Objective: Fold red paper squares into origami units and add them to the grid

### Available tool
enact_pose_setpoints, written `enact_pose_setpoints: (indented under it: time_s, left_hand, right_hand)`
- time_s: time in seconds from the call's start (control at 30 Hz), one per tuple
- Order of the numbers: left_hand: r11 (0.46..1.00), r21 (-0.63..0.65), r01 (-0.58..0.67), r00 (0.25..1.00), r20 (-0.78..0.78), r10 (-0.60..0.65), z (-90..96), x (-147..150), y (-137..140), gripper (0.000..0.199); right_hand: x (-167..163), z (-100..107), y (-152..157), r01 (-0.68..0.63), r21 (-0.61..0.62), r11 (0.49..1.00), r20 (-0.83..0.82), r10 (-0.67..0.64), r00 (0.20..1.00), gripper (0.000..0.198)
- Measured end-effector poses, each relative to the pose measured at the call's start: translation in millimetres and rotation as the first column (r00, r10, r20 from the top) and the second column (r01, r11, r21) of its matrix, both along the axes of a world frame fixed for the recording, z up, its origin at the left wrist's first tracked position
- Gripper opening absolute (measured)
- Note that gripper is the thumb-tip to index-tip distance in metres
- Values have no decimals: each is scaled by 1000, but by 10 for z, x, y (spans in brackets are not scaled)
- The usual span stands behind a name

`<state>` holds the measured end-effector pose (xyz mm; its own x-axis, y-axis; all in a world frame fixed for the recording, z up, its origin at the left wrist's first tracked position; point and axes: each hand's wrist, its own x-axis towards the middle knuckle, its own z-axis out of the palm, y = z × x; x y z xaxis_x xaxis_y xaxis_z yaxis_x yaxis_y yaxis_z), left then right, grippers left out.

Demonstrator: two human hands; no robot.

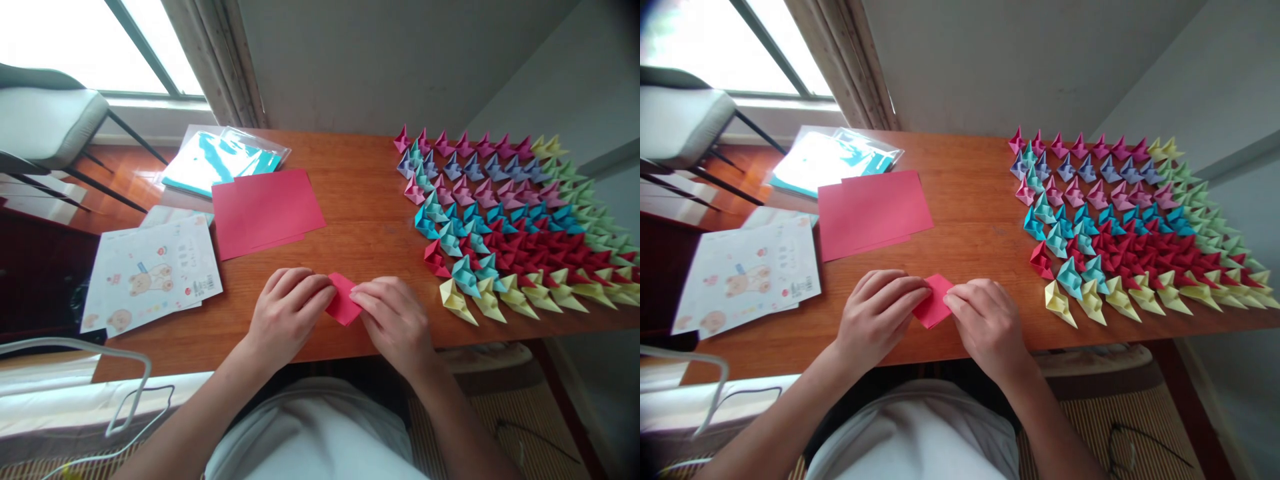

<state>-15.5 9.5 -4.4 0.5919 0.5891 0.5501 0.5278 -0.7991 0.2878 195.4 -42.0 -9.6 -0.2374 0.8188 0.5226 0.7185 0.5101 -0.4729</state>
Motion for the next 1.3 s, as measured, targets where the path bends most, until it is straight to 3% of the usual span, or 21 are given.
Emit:
enact_pose_setpoints:
  time_s: [0.17, 0.37, 0.47, 0.73, 1.1, 1.3]
  left_hand:
    - [995, -82, 55, 984, -164, -68, -45, -48, -42, 16]
    - [990, -123, 74, 976, -193, -97, -40, -92, -139, 18]
    - [985, -163, 56, 982, -172, -84, -51, -101, -151, 18]
    - [958, -286, -20, 991, -135, -20, -32, -40, -109, 16]
    - [944, -322, -74, 996, -62, 57, -84, 7, -77, 27]
    - [934, -341, -105, 994, -62, 89, -96, 16, -69, 27]
  right_hand:
    - [11, -124, -49, -31, 14, 999, 150, 28, 988, 26]
    - [23, -133, -97, -51, -67, 996, 173, 62, 983, 22]
    - [28, -116, -120, -54, -147, 988, 149, 76, 986, 22]
    - [-11, -93, -95, 44, -290, 956, 18, -41, 999, 17]
    - [-88, -77, 53, 164, -343, 925, -27, -184, 983, 11]
    - [-98, -54, 36, 156, -358, 921, -47, -184, 982, 3]
